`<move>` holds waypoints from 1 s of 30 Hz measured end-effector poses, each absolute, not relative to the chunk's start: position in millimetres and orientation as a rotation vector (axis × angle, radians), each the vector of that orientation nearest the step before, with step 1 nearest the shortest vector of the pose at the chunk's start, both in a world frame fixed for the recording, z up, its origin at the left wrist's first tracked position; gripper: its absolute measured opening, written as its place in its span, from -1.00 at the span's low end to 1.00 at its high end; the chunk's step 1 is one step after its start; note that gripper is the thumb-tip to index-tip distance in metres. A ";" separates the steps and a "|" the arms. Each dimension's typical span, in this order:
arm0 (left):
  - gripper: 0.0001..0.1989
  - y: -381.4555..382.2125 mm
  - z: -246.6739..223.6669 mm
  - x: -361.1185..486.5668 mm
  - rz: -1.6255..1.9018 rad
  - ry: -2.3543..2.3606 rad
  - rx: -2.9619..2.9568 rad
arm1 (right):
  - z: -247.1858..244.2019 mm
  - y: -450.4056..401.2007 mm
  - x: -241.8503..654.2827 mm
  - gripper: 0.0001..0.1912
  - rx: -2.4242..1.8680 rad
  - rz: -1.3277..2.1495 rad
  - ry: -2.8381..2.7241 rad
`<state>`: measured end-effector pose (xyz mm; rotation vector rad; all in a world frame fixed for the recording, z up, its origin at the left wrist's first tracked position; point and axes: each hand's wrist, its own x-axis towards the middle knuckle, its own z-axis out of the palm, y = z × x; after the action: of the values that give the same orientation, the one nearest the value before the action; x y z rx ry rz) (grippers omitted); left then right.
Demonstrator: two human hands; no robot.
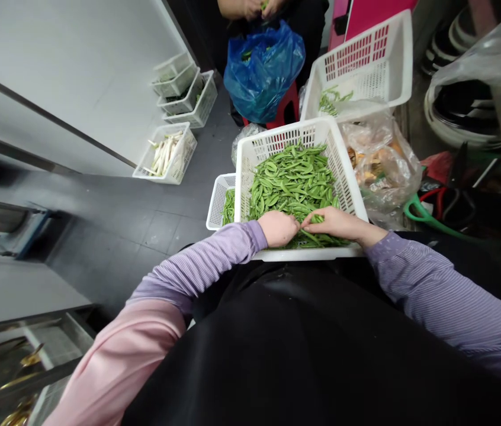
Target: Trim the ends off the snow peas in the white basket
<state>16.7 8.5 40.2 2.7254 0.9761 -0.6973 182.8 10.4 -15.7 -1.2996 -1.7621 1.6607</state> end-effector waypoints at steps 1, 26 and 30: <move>-0.78 14.4 42.8 19.1 -0.699 0.951 2.681 | -14.8 11.2 182.5 -0.75 -1.316 1.547 -1.849; -0.62 21.3 -115.3 39.1 -0.760 0.764 2.723 | -10.3 43.1 214.6 -0.91 -1.098 1.749 -0.453; -0.67 22.3 -107.7 29.1 -0.771 0.979 2.538 | -8.7 41.1 214.9 -0.88 -1.177 1.750 -0.538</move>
<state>29.1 22.3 -107.7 2.5379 0.9788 -0.7710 214.9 41.1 -8.7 -1.1766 -0.5382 1.7503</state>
